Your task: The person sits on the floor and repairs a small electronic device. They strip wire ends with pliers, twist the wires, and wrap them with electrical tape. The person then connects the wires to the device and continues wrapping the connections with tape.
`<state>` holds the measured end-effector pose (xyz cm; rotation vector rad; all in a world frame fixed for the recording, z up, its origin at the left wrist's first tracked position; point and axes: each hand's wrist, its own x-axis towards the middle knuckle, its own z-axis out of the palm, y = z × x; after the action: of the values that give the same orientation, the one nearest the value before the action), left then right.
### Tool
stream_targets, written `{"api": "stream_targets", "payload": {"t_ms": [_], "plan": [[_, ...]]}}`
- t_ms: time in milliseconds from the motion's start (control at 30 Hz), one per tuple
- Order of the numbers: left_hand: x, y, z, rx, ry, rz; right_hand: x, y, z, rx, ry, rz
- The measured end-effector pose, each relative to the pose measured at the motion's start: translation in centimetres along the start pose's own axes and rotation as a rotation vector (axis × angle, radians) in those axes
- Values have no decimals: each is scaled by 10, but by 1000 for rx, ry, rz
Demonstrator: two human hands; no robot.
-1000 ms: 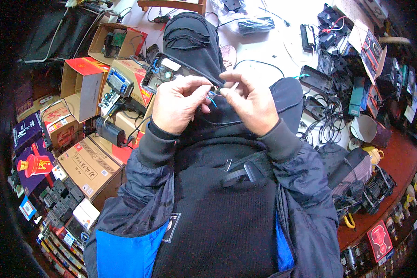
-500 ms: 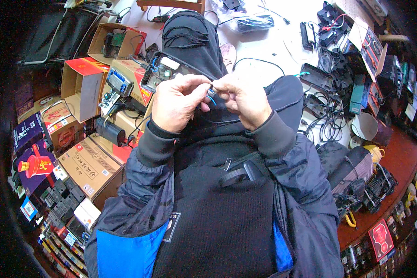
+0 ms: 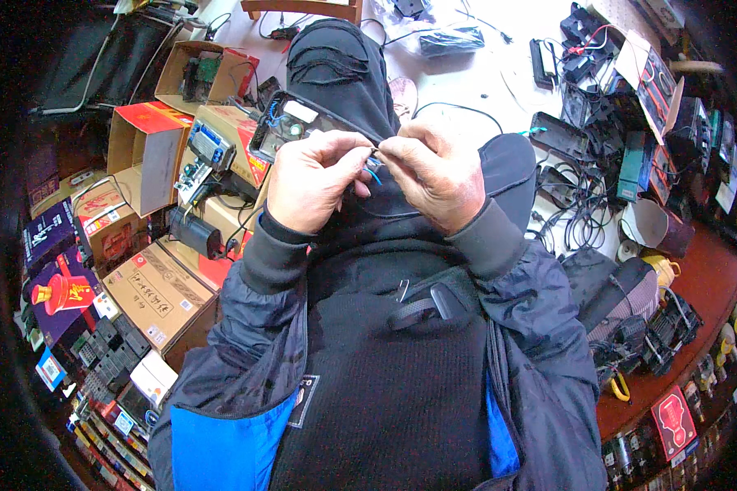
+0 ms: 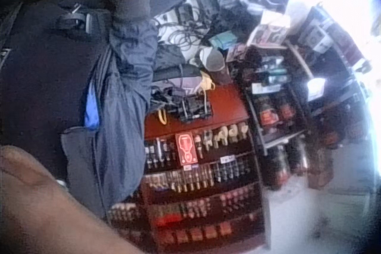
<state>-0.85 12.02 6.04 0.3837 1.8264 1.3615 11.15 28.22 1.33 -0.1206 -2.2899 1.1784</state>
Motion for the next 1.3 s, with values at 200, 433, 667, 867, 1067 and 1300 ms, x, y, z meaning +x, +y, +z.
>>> {"api": "stream_targets", "payload": {"t_ms": [200,433,667,867,1067,1300], "plan": [[-1,0,0,1,11,-12,0,-5,5,325,-73,379],[-1,2,1,-21,17,-18,2,-7,-2,1391,-174,1200],[0,1,-2,-25,-7,-36,-1,1,-5,150,-61,201],[-1,2,-3,-60,-20,-34,18,14,-16,71,-183,-177],[2,-5,0,-51,-1,2,17,6,-6,192,-220,253],[-2,2,0,-41,6,-55,13,12,-8,1162,-296,1110]]}}
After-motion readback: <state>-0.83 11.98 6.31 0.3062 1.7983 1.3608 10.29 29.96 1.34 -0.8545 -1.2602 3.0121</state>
